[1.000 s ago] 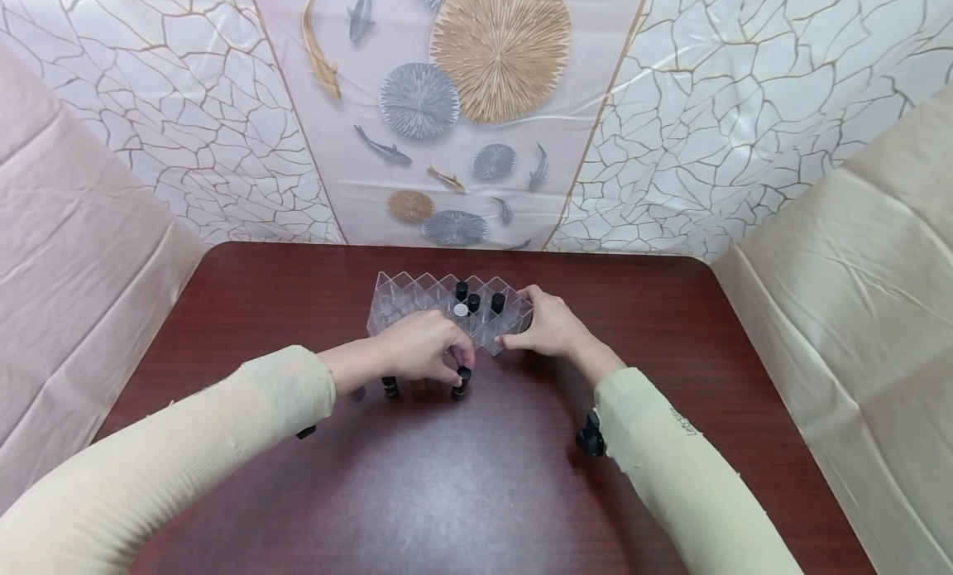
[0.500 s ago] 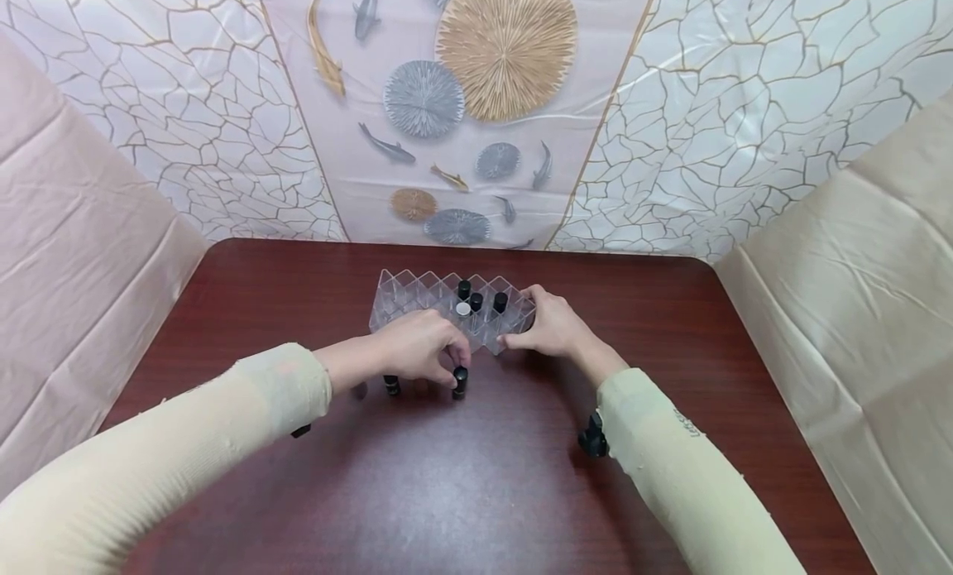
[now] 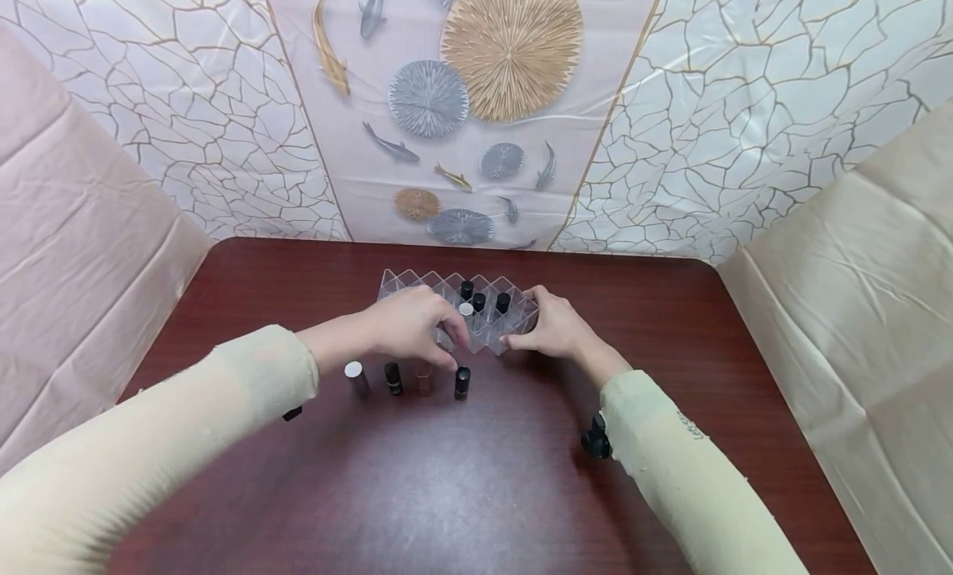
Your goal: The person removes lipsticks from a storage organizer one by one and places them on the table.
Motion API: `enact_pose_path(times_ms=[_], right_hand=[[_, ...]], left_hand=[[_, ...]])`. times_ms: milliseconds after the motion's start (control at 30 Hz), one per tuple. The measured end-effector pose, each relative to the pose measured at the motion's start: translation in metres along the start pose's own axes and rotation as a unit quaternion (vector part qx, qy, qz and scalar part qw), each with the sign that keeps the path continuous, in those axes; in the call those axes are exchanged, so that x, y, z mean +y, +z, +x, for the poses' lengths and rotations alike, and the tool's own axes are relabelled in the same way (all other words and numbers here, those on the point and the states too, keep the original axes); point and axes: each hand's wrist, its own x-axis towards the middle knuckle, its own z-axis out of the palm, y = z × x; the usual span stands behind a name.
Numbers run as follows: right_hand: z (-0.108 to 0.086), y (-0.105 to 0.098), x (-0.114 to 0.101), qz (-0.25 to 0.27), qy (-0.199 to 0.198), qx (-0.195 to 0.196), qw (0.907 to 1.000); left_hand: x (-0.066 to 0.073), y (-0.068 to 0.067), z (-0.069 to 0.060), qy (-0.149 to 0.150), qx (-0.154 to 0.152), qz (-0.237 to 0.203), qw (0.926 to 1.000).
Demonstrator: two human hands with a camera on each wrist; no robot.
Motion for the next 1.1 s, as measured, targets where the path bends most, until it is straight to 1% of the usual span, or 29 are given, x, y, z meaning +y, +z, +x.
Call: enact_pose_path(times_ms=[133, 267, 333, 400, 500, 567, 633, 733, 833, 1000, 1100], right_hand=[[0.000, 0.000, 0.001, -0.004, -0.002, 0.002, 1.0000], [0.001, 0.001, 0.000, -0.004, -0.002, 0.005, 1.0000], [0.001, 0.001, 0.000, -0.003, -0.003, 0.007, 1.0000], [0.001, 0.002, -0.001, 0.000, -0.003, 0.008, 1.0000], [0.001, 0.001, 0.000, 0.001, -0.006, 0.009, 0.9999], [0.001, 0.001, 0.000, 0.000, -0.006, 0.010, 0.9999], [0.001, 0.001, 0.000, 0.000, -0.008, 0.010, 0.9999], [0.000, 0.001, 0.001, -0.001, -0.008, 0.011, 0.9999], [0.000, 0.002, 0.001, -0.002, -0.009, 0.011, 0.9999], [0.000, 0.002, 0.002, -0.002, -0.002, 0.005, 1.0000], [0.000, 0.001, 0.003, 0.000, 0.003, 0.002, 1.0000]], left_hand=[[-0.007, -0.017, -0.005, -0.017, 0.014, 0.005, 0.9998], [-0.020, -0.030, -0.013, -0.011, 0.040, 0.014, 0.9991], [-0.026, -0.036, -0.018, -0.019, 0.046, 0.010, 0.9987], [-0.031, -0.043, -0.022, -0.035, 0.038, 0.005, 0.9986], [-0.038, -0.052, -0.028, -0.065, 0.016, 0.000, 0.9978], [-0.042, -0.057, -0.031, -0.075, 0.003, 0.002, 0.9972], [-0.047, -0.060, -0.034, -0.082, -0.003, 0.002, 0.9966], [-0.057, -0.062, -0.038, -0.094, -0.002, -0.003, 0.9956], [-0.066, -0.060, -0.042, -0.111, 0.000, -0.012, 0.9938], [-0.082, -0.051, -0.047, -0.141, 0.010, -0.045, 0.9889], [-0.091, -0.044, -0.050, -0.159, 0.028, -0.064, 0.9848]])
